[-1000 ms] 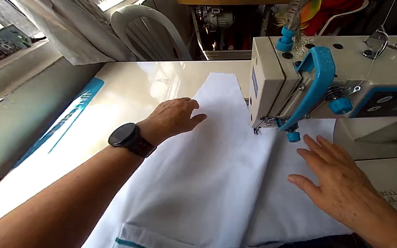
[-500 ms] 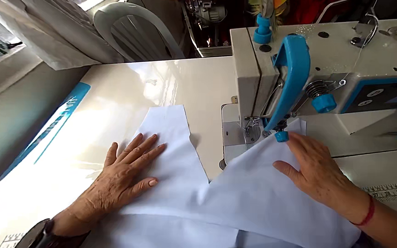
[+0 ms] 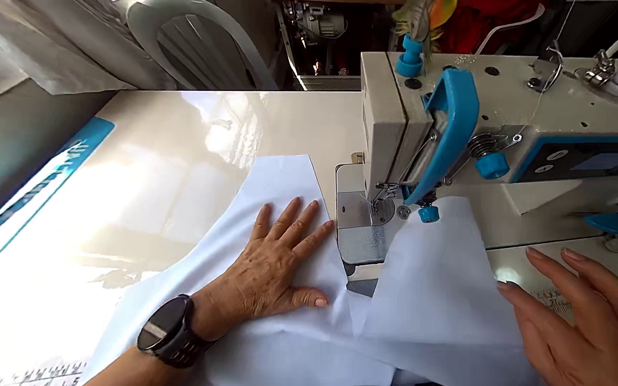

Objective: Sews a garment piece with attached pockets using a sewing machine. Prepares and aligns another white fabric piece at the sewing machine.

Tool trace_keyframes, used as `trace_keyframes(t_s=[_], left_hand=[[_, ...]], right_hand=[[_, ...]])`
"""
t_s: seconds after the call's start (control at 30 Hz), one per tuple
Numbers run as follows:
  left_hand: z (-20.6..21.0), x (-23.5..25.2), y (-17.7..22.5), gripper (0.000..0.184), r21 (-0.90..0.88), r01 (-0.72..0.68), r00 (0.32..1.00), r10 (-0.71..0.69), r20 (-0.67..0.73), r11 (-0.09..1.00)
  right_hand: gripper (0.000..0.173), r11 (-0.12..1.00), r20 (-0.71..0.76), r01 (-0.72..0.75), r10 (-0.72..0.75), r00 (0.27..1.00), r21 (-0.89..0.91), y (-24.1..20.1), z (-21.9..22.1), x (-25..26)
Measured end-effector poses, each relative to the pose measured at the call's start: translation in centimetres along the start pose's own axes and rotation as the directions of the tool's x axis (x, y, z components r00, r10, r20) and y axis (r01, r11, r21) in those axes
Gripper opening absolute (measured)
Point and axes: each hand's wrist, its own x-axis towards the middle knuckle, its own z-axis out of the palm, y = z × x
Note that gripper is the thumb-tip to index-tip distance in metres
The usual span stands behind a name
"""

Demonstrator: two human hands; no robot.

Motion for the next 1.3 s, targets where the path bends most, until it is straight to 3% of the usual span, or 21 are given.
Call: trace_keyframes(t_s=[0.1, 0.13, 0.23, 0.27, 0.37, 0.4, 0.47, 0.5, 0.57, 0.6, 0.67, 0.73, 0.8, 0.83, 0.9, 0.93, 1.03, 1.13, 1.23, 1.3], left_hand=[[0.5, 0.4, 1.6, 0.107, -0.021, -0.003, 1.0, 0.002, -0.004, 1.0], [0.6, 0.4, 2.1, 0.106, -0.021, -0.002, 1.0, 0.002, -0.01, 1.0], [0.2, -0.2, 3.2, 0.106, 0.002, -0.002, 1.0, 0.002, -0.01, 1.0], [-0.1, -0.8, 3.0, 0.108, 0.012, 0.007, 1.0, -0.007, -0.005, 1.0], [-0.9, -2.8, -0.2, 0.111, 0.057, 0.13, 0.992, -0.129, -0.009, 0.99], [-1.2, -3.3, -1.8, 0.11, 0.073, 0.184, 0.983, -0.184, 0.0, 0.98], [-1.9, -3.8, -4.2, 0.109, 0.083, 0.271, 0.961, -0.274, 0.024, 0.959], [-2.1, -3.7, -5.1, 0.11, 0.083, 0.297, 0.953, -0.301, 0.036, 0.951], [-2.3, -3.2, -6.5, 0.111, 0.092, 0.318, 0.944, -0.325, 0.065, 0.944], [-2.2, -2.8, -7.4, 0.112, 0.086, 0.318, 0.943, -0.324, 0.079, 0.944], [-1.9, -1.9, -9.0, 0.114, 0.065, 0.301, 0.949, -0.306, 0.071, 0.951], [-1.8, -0.8, -9.1, 0.118, 0.042, 0.27, 0.962, -0.271, 0.018, 0.962], [-1.9, 0.6, -6.1, 0.114, -0.042, 0.155, 0.982, -0.158, -0.101, 0.987], [-1.8, 1.4, -3.6, 0.106, -0.11, 0.057, 0.988, -0.072, -0.134, 0.992], [-1.2, 2.3, 2.1, 0.091, -0.19, -0.13, 0.989, 0.114, -0.095, 0.973], [-0.5, 2.2, 4.6, 0.086, -0.198, -0.205, 0.979, 0.199, -0.051, 0.959], [1.5, 0.8, 8.7, 0.074, -0.277, -0.345, 0.93, 0.367, 0.029, 0.897], [1.3, 0.6, 9.5, 0.082, -0.432, -0.357, 0.912, 0.409, 0.03, 0.828], [1.2, 1.5, 8.1, 0.083, -0.297, -0.247, 0.966, 0.258, -0.001, 0.922], [1.1, 1.8, 6.6, 0.076, -0.175, -0.192, 0.979, 0.2, 0.027, 0.966]], right_hand=[[0.009, 0.974, 0.106, -0.04, 0.017, 0.994, 0.221, -2.8, -1.1, 0.4], [0.016, 0.961, 0.164, -0.079, 0.036, 0.986, 0.263, -3.6, -0.6, 0.7], [0.077, 0.973, 0.411, -0.167, 0.088, 0.907, 0.159, -4.2, 3.0, 0.6], [0.088, 0.978, 0.469, -0.166, 0.09, 0.879, 0.124, -3.9, 4.5, 0.3], [0.084, 0.982, 0.594, -0.166, 0.085, 0.8, 0.084, -2.1, 7.9, 1.4], [0.083, 0.978, 0.669, -0.189, 0.082, 0.739, 0.088, -1.4, 8.7, 3.0], [0.086, 0.953, 0.843, -0.286, 0.072, 0.533, 0.1, 0.0, 10.0, 7.3], [0.081, 0.938, 0.881, -0.33, 0.063, 0.469, 0.108, 0.5, 10.7, 9.4], [0.052, 0.937, 0.921, -0.335, 0.039, 0.388, 0.101, 1.5, 11.7, 13.2], [0.042, 0.922, 0.961, -0.383, 0.052, 0.271, 0.058, 1.6, 11.6, 15.3], [0.04, 0.88, 0.96, -0.469, 0.188, 0.209, -0.07, 1.6, 12.6, 16.6], [0.044, 0.838, 0.922, -0.515, 0.327, 0.205, -0.182, 0.8, 13.0, 16.7], [0.041, 0.862, 0.915, -0.481, 0.314, 0.252, -0.163, -0.3, 12.1, 16.3], [0.038, 0.893, 0.897, -0.445, 0.25, 0.365, -0.068, -0.3, 12.4, 14.8], [0.042, 0.967, 0.69, -0.228, 0.09, 0.718, 0.111, 0.7, 14.3, 9.4], [0.053, 0.981, 0.585, -0.143, 0.042, 0.81, 0.128, 0.7, 13.9, 7.2], [0.084, 0.987, 0.556, -0.159, 0.132, 0.82, 0.001, 0.5, 9.5, 3.6], [0.098, 0.939, 0.538, -0.343, 0.291, 0.791, -0.004, 0.5, 7.3, 3.3], [0.083, 0.919, 0.617, -0.391, 0.332, 0.713, -0.042, 0.3, 9.4, 4.6], [0.061, 0.94, 0.626, -0.337, 0.295, 0.722, -0.055, 0.4, 11.9, 6.5]])
